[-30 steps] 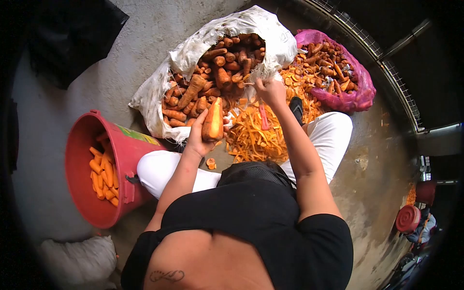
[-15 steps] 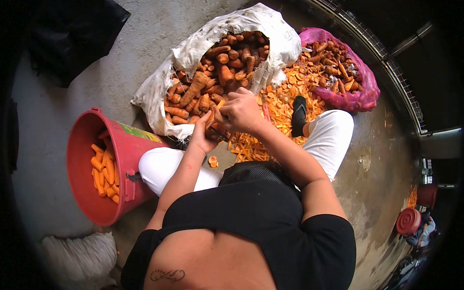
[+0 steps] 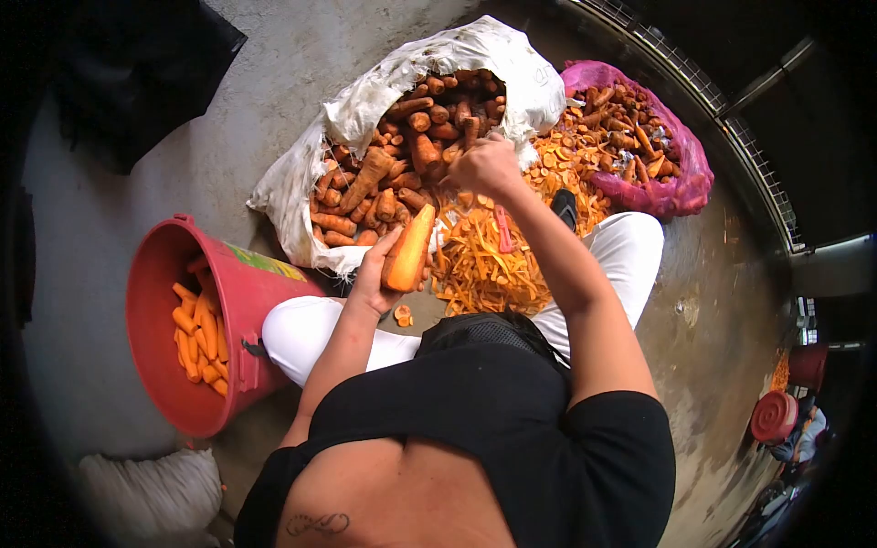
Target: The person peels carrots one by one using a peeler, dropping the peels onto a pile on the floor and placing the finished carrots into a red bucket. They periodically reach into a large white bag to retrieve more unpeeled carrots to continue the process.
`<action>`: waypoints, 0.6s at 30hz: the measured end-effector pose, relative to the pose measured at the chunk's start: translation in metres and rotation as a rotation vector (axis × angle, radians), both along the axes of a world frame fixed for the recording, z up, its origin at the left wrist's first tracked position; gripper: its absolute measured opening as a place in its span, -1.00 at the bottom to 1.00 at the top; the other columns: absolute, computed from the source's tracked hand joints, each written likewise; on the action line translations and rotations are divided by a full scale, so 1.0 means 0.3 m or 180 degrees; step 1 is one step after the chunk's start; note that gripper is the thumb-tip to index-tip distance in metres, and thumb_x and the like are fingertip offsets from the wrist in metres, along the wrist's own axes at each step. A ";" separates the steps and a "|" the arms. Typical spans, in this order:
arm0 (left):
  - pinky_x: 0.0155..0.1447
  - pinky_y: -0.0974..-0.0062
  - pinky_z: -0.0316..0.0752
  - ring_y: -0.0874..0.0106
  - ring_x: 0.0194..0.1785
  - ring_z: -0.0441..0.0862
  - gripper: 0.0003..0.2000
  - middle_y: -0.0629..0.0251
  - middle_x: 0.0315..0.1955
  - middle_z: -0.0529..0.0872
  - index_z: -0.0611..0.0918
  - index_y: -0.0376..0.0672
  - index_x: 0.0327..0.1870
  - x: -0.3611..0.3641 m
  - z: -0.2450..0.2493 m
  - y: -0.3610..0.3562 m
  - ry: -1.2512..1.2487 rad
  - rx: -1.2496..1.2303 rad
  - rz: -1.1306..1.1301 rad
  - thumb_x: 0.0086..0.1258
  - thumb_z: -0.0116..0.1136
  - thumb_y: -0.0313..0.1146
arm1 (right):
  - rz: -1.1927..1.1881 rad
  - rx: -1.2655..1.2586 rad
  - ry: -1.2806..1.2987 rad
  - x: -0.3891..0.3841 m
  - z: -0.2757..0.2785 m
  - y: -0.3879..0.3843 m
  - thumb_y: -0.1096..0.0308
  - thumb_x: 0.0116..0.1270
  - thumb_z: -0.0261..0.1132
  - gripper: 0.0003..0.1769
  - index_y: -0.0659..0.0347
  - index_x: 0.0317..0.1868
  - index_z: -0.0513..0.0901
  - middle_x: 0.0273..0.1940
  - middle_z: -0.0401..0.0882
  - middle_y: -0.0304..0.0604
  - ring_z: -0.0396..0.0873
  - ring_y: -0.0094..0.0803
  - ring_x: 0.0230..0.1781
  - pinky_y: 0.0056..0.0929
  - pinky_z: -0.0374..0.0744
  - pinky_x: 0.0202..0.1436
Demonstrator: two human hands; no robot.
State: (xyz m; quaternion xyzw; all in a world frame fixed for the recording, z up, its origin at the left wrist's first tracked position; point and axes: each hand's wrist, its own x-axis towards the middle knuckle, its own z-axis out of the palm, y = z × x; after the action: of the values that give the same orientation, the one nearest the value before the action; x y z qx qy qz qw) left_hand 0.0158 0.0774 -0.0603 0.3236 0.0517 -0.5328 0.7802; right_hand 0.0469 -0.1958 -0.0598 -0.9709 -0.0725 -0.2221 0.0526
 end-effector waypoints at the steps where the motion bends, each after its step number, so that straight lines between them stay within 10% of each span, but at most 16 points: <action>1: -0.42 0.38 0.62 0.32 -0.37 0.67 -0.56 0.10 -0.30 0.65 0.49 -0.19 0.09 0.001 0.014 0.000 0.0027 -0.0048 -0.0043 0.49 -0.12 0.02 | -0.0240 -0.0352 0.0106 -0.004 -0.015 -0.040 0.18 0.21 0.18 -0.57 -0.02 -0.83 0.54 -0.80 0.43 -0.27 0.45 -0.42 -0.70 -0.27 0.48 -0.38; 6: -0.26 0.35 0.64 0.29 -0.29 0.67 -0.52 0.08 -0.28 0.64 0.49 -0.21 0.09 0.018 0.009 -0.035 0.0155 -0.0041 0.0057 0.48 -0.11 0.06 | -0.2011 0.0568 0.1208 -0.055 -0.068 -0.094 -0.04 0.37 0.08 -0.49 0.15 -0.53 0.70 -0.62 0.60 -0.09 0.63 -0.24 -0.47 -0.23 0.53 -0.23; 13: -0.19 0.30 0.65 0.26 -0.29 0.65 -0.52 0.16 -0.30 0.63 0.49 -0.23 0.02 0.046 -0.051 -0.080 0.0412 0.0284 0.0622 0.48 -0.11 0.07 | -0.0309 0.4416 0.1705 -0.191 -0.052 -0.075 0.13 0.43 0.16 -0.62 0.35 -0.18 0.63 -0.39 0.63 -0.11 0.57 -0.49 -0.32 -0.43 0.51 -0.18; 18: -0.21 0.32 0.61 0.28 -0.27 0.63 -0.55 0.14 -0.26 0.63 0.50 -0.21 0.04 0.062 -0.048 -0.080 0.0530 0.0329 0.0664 0.47 -0.10 0.04 | -0.0398 0.2342 0.0775 -0.199 0.052 0.015 0.12 0.40 0.17 -0.72 0.08 -0.33 0.70 -0.52 0.60 -0.17 0.49 -0.32 -0.51 -0.33 0.45 -0.31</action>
State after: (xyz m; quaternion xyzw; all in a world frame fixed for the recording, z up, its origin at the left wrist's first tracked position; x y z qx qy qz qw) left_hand 0.0345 0.0535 -0.0746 0.3109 0.1770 -0.4705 0.8066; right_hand -0.0129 -0.1912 -0.0442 -0.9090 0.0781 -0.1193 0.3917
